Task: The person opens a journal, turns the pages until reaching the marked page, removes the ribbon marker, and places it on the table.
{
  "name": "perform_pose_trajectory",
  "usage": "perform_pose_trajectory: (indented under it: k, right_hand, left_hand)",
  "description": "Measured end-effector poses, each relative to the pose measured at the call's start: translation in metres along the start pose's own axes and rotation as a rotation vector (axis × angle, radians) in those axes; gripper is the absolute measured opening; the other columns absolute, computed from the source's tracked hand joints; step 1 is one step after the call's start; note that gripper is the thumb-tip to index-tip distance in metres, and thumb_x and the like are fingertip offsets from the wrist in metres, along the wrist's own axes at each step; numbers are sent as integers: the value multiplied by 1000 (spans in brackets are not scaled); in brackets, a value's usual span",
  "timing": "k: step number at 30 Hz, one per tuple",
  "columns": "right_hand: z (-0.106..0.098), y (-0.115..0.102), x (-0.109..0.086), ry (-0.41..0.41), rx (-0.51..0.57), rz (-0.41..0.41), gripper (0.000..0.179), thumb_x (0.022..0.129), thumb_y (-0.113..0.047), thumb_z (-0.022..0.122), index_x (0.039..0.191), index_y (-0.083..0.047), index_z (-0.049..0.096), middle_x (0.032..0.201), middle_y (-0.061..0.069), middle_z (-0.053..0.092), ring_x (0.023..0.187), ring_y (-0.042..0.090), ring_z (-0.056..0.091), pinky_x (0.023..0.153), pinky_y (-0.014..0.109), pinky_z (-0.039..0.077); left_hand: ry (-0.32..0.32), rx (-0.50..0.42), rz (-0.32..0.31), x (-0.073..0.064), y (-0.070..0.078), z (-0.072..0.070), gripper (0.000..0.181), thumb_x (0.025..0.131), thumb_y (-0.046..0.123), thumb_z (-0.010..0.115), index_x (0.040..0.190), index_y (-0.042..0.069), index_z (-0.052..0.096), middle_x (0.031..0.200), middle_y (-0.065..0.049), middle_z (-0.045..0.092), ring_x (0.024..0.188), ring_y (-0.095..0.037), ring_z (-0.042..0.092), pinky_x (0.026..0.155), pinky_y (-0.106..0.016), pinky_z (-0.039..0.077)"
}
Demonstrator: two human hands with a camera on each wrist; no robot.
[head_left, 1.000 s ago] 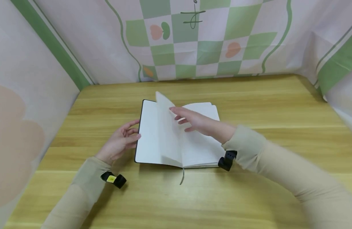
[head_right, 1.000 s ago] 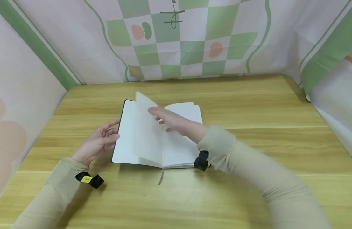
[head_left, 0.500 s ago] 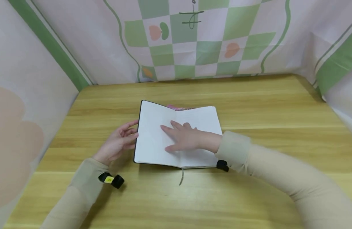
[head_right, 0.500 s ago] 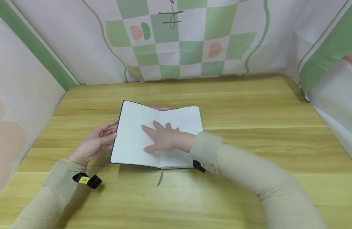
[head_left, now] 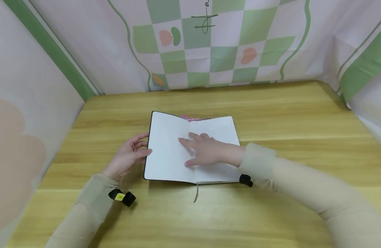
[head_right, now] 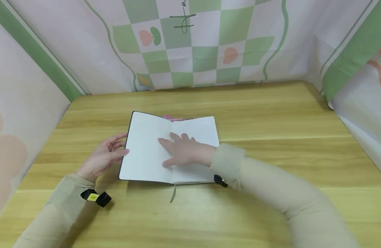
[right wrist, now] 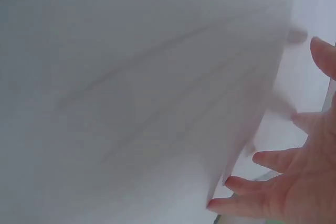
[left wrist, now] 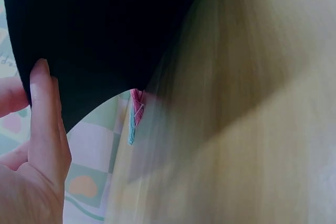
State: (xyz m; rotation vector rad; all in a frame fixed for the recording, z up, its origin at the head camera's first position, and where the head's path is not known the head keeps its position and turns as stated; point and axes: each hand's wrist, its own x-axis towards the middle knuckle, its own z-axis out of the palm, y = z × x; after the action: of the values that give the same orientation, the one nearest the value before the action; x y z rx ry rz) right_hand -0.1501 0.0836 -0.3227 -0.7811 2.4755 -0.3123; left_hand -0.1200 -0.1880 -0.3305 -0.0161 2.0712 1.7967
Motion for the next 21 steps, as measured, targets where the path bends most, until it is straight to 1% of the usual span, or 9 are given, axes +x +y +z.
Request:
perform_pose_trajectory:
  k: [3,6,9,11,13,18,21]
  right_hand:
    - [-1,20,-3,26,-69,-17,81,88,-52,58,152,-24,18,157,19,8,141,48,10,111,63,13]
    - [-5,40,-5,40,-129,-22,81,88,-50,59,152,-18,21,157,21,8,141,46,10,112,61,12]
    - [-13,56,-6,60,-147,-26,82,87,-46,61,151,-11,23,156,22,10,142,45,11,112,61,11]
    - [-18,66,-6,77,-148,-31,82,87,-44,64,150,-7,25,155,24,13,142,44,12,113,60,11]
    - [-22,74,-6,95,-127,-39,82,86,-39,66,148,-3,26,153,26,17,141,44,13,112,60,10]
    - [-29,94,-3,129,-58,2,84,84,-33,70,147,1,27,151,29,22,140,47,14,111,62,9]
    - [-33,103,0,155,-46,41,85,82,-33,72,146,1,28,150,30,23,138,49,14,111,62,10]
  left_hand:
    - [0,7,-1,0,0,1,66,89,2,58,148,6,26,109,0,51,83,-6,58,71,-21,51]
    - [0,8,-5,0,0,1,66,90,1,58,148,5,26,109,-1,50,82,-6,57,70,-21,50]
    - [-3,3,-5,0,-1,0,66,90,2,57,148,5,25,109,-1,50,82,-5,58,70,-21,50]
    - [-3,-2,-8,0,-1,1,66,91,2,57,148,5,25,109,-1,50,81,-5,58,70,-21,50]
    - [-5,-6,-10,0,-2,0,66,91,2,57,148,5,25,109,0,51,81,-4,57,69,-21,50]
    - [-11,-12,-6,0,-3,0,65,91,0,56,148,5,25,107,1,52,80,-4,57,68,-20,50]
    - [-13,-13,-1,0,-3,0,66,91,1,56,148,5,24,107,2,52,80,-4,58,68,-20,50]
